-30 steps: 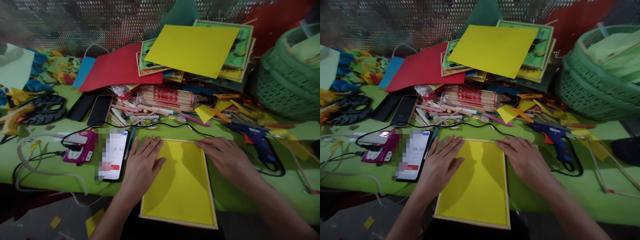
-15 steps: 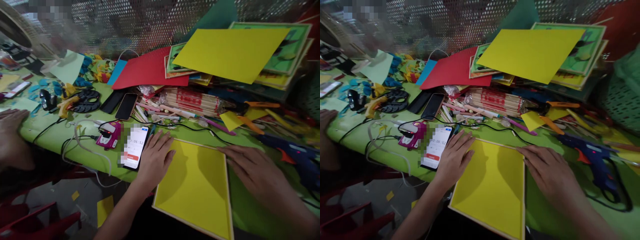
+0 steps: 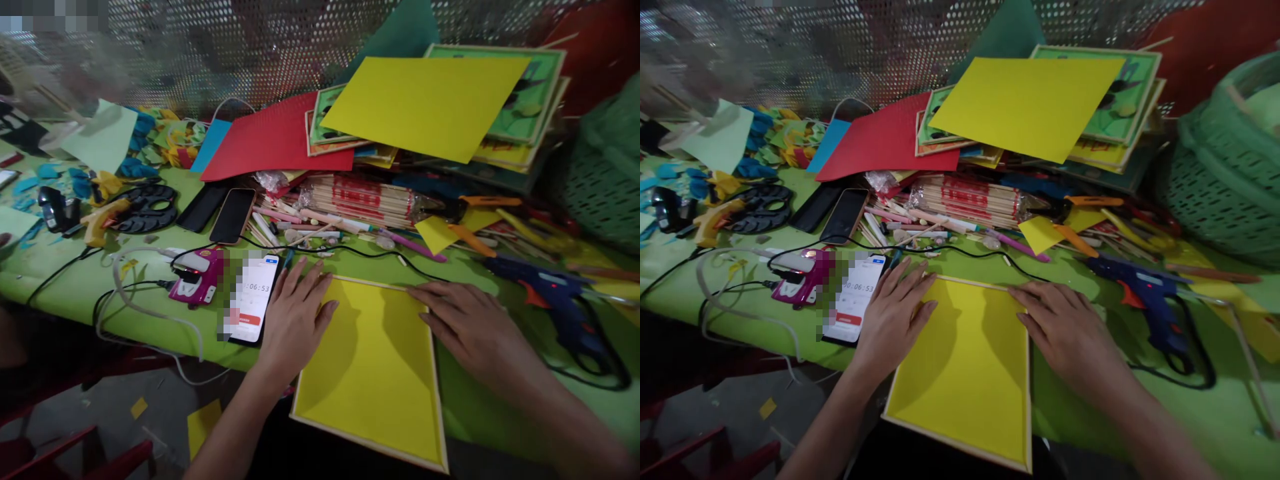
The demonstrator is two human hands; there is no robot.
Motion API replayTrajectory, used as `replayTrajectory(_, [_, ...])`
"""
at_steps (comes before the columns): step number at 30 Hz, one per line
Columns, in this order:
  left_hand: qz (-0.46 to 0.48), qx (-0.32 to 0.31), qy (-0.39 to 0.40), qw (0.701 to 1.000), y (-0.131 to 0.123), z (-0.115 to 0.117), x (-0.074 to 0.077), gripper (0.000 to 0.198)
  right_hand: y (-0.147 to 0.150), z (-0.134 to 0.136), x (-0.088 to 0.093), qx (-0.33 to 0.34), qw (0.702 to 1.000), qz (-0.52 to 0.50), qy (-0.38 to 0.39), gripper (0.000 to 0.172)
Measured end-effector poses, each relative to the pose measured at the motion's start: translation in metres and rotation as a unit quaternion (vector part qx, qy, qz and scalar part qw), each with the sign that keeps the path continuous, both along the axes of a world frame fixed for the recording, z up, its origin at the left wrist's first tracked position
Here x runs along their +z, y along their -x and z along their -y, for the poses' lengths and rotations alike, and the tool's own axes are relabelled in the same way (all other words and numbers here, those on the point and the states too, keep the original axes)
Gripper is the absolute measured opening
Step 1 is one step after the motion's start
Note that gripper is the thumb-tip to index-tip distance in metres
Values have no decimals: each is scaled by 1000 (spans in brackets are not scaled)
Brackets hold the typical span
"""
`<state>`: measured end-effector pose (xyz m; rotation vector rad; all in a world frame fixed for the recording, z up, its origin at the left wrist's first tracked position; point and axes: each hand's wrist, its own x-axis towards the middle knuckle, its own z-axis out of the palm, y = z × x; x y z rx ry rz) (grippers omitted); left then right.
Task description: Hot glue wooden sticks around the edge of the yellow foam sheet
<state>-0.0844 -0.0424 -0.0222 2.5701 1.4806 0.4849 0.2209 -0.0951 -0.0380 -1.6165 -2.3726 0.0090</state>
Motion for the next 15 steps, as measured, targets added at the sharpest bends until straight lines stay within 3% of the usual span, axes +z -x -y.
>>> replayTrajectory(5, [8, -8, -1, 1000, 2, -1, -1, 42, 1, -1, 4, -1, 1000, -16, 4, 36])
replayTrajectory(9, [22, -13, -13, 1000, 4, -2, -5, 44, -4, -1, 17, -41, 996, -79, -22, 38])
replayTrajectory(15, [30, -21, -26, 999, 6, -5, -11, 42, -9, -2, 28, -75, 985, -144, -61, 21])
